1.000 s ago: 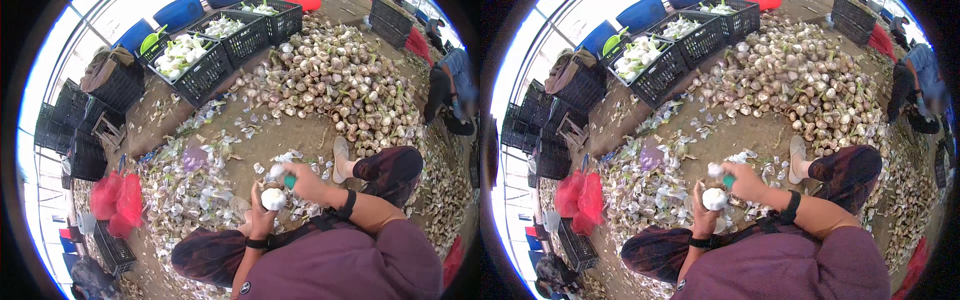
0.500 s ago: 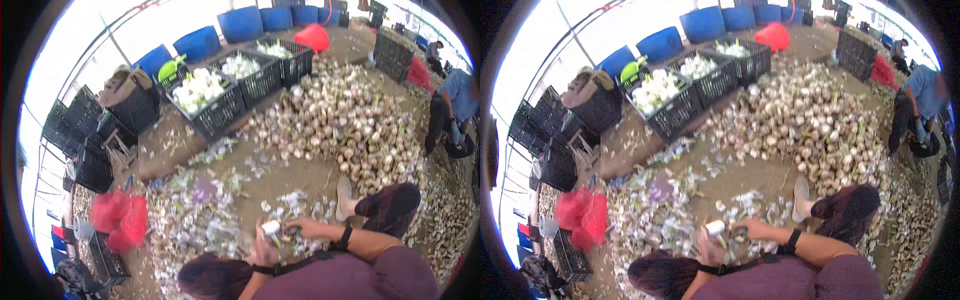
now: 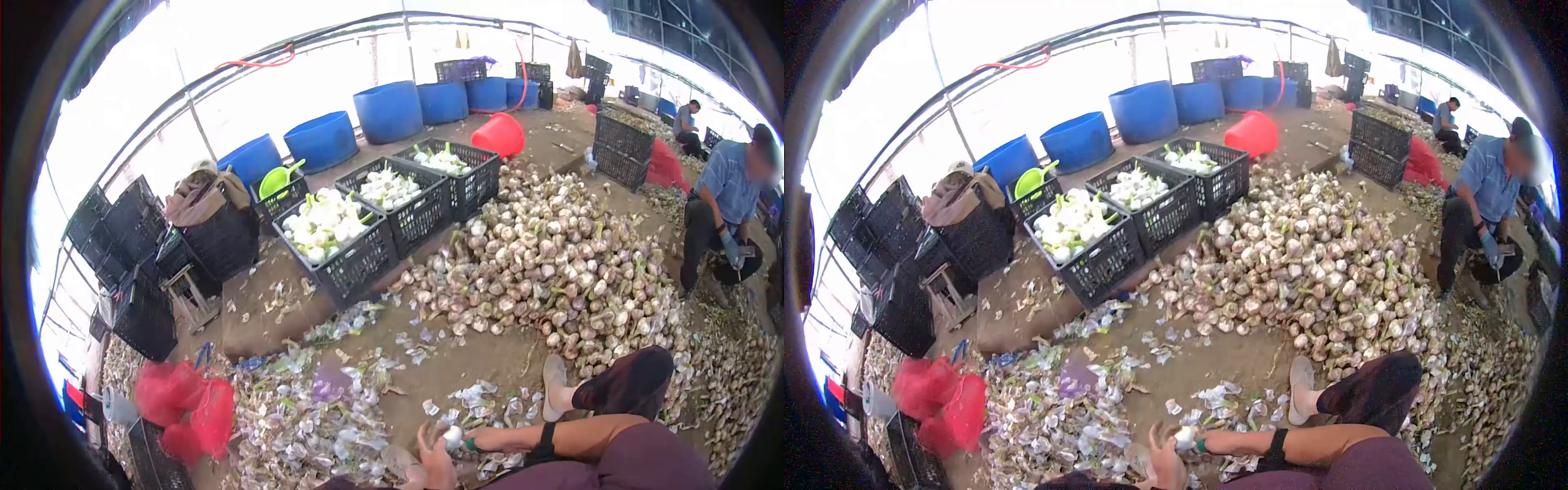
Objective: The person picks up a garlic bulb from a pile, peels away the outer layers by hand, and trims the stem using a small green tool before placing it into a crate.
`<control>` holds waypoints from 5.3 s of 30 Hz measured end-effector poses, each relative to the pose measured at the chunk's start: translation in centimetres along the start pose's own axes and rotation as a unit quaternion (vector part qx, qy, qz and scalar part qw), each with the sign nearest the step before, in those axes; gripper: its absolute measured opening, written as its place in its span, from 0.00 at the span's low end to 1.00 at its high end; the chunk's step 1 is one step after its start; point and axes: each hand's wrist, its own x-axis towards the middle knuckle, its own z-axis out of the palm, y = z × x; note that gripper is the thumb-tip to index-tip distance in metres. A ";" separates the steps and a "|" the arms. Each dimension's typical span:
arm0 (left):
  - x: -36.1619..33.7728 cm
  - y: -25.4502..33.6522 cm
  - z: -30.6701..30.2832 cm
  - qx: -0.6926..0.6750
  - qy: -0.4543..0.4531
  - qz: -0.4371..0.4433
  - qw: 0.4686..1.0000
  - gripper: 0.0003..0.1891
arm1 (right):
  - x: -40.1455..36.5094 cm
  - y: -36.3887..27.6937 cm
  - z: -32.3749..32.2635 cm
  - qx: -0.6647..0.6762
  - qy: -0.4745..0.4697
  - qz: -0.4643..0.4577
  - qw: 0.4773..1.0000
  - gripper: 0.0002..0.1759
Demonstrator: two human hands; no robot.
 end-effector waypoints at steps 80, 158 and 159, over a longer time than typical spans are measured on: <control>-1.2 1.6 -2.3 -0.172 -0.169 -0.110 0.964 0.26 | -4.0 -6.9 0.2 0.054 0.217 -0.203 0.953 0.11; -1.3 1.5 -2.9 0.021 -0.187 -0.177 0.966 0.32 | -4.4 -6.2 -0.3 -0.485 0.243 -0.405 0.736 0.11; -1.5 1.7 -2.6 0.064 -0.194 -0.159 0.966 0.33 | -4.4 -6.5 -0.6 -0.486 0.257 -0.384 0.742 0.11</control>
